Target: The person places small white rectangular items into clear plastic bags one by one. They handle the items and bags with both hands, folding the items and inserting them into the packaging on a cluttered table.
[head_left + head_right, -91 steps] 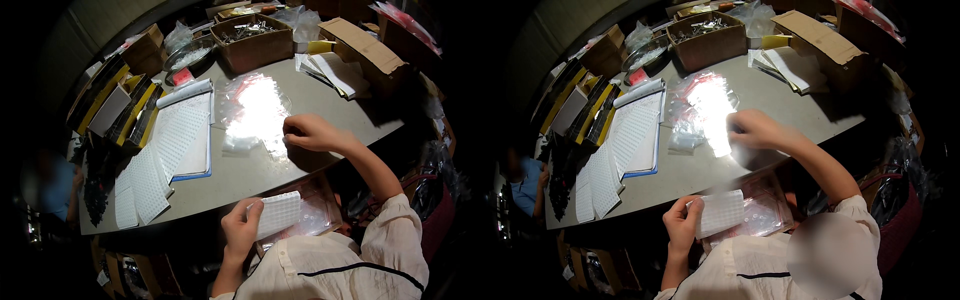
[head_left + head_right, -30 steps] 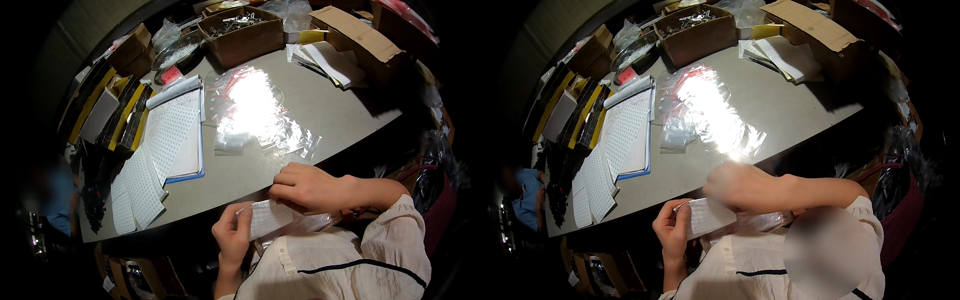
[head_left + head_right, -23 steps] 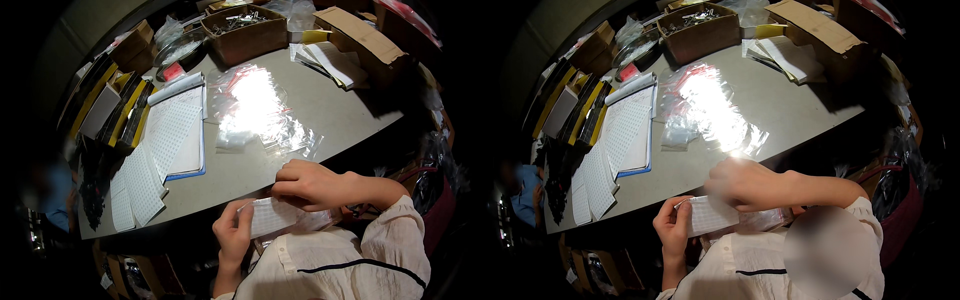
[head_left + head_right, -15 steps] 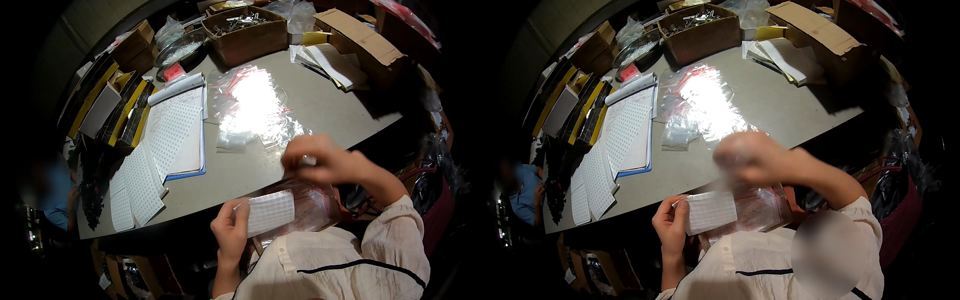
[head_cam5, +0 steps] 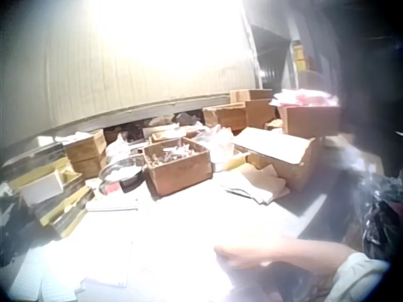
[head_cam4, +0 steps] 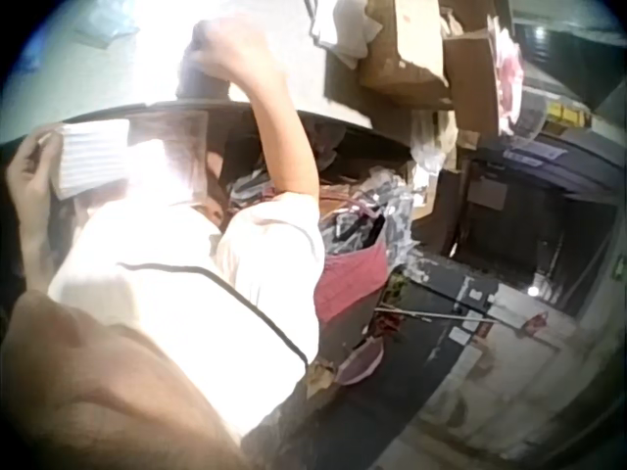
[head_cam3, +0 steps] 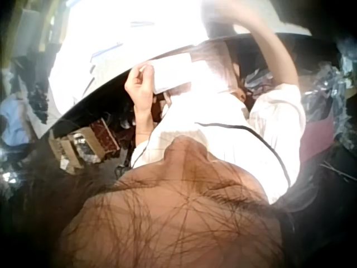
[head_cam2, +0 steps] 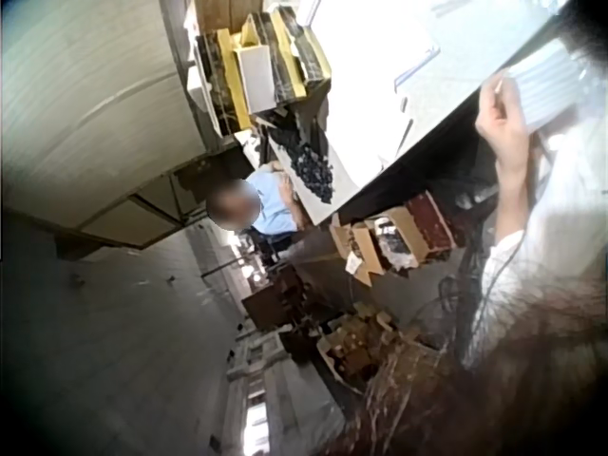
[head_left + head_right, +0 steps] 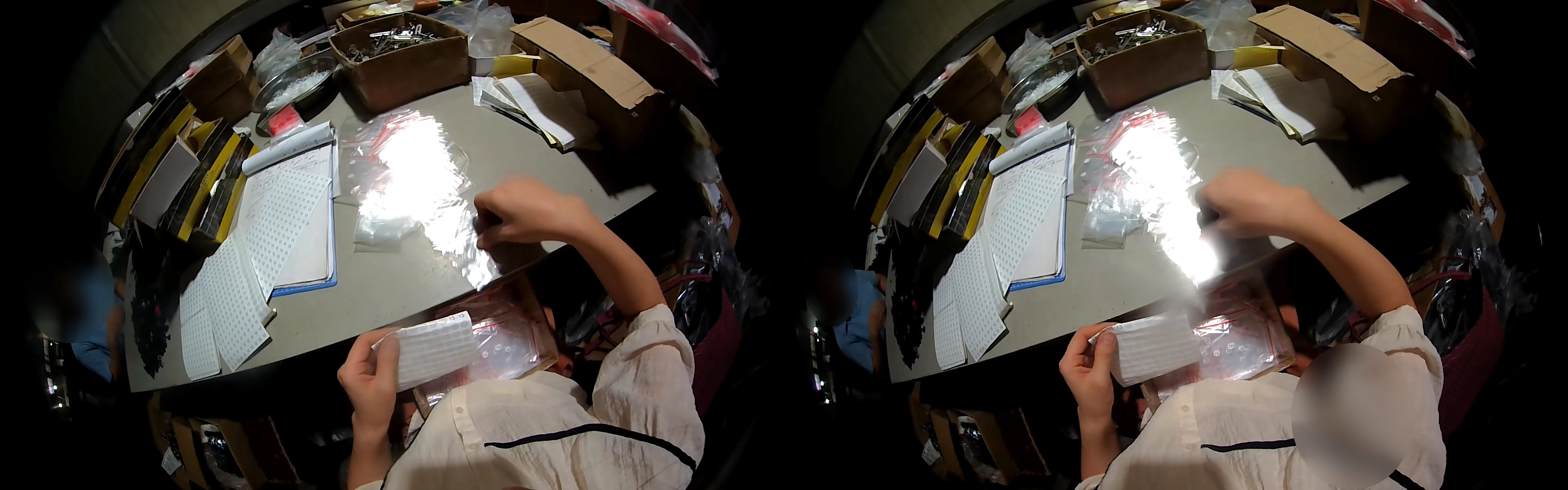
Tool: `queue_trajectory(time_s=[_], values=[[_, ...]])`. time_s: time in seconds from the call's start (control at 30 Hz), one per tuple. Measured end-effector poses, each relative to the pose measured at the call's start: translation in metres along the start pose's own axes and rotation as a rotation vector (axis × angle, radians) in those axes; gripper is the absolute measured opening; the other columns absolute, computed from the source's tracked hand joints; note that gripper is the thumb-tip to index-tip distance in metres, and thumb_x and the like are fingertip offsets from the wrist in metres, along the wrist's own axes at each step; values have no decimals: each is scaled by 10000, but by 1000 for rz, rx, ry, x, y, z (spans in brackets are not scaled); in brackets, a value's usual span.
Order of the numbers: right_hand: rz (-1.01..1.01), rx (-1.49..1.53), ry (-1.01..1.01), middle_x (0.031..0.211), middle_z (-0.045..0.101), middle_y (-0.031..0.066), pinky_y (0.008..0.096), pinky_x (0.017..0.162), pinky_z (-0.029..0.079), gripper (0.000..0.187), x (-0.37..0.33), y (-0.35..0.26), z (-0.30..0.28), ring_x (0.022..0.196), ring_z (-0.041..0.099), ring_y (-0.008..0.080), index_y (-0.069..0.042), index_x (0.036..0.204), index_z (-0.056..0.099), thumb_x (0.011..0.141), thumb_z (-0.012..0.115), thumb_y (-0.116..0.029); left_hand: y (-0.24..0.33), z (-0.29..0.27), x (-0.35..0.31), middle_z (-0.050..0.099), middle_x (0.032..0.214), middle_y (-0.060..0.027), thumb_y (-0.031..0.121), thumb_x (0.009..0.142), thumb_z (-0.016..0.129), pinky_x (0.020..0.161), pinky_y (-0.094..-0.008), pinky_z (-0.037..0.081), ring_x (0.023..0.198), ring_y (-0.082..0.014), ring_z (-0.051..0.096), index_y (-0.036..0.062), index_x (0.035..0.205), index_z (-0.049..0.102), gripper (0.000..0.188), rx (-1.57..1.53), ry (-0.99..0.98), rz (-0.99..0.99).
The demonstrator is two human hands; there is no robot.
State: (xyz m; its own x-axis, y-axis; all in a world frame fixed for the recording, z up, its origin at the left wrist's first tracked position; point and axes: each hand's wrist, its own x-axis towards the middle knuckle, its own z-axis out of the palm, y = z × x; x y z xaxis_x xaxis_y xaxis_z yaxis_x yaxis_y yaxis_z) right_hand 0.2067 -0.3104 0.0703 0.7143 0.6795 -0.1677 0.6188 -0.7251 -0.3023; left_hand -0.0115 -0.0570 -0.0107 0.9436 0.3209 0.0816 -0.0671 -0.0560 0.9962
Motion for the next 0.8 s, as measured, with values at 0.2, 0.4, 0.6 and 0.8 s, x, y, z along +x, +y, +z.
queue_trajectory(time_s=[0.2, 0.4, 0.6, 0.8], values=[[-236, 430, 90, 795, 627, 151, 380, 695, 494, 263, -13, 2, 4, 734, 607, 313, -4, 990, 620, 888, 735, -218, 8, 0, 0, 722, 949, -72, 42, 993, 631, 798, -247, 520, 863, -97, 645, -73, 1064, 689, 146, -45, -15, 1], [-172, 146, 97, 923, 639, 179, 424, 744, 497, 209, -15, 3, 7, 843, 618, 348, 12, 1011, 576, 855, 684, -75, 11, 3, -2, 706, 934, -50, 88, 998, 645, 766, -217, 477, 823, -75, 610, -57, 1086, 695, 176, -99, -64, -32], [-6, -17, 194, 880, 662, 222, 475, 757, 504, 307, -18, 14, 17, 858, 641, 437, 17, 1005, 578, 859, 748, -193, 21, 5, -1, 712, 970, -86, 36, 1022, 583, 773, -231, 521, 834, -94, 645, -67, 1153, 646, 178, -103, -152, -20], [-95, 15, -77, 771, 653, 199, 462, 703, 504, 349, -42, -15, -1, 755, 646, 412, 15, 933, 604, 885, 763, -293, 28, 9, -6, 706, 931, -74, 64, 1024, 602, 740, -204, 488, 821, -67, 615, -45, 1135, 623, 157, -183, -129, -39]])
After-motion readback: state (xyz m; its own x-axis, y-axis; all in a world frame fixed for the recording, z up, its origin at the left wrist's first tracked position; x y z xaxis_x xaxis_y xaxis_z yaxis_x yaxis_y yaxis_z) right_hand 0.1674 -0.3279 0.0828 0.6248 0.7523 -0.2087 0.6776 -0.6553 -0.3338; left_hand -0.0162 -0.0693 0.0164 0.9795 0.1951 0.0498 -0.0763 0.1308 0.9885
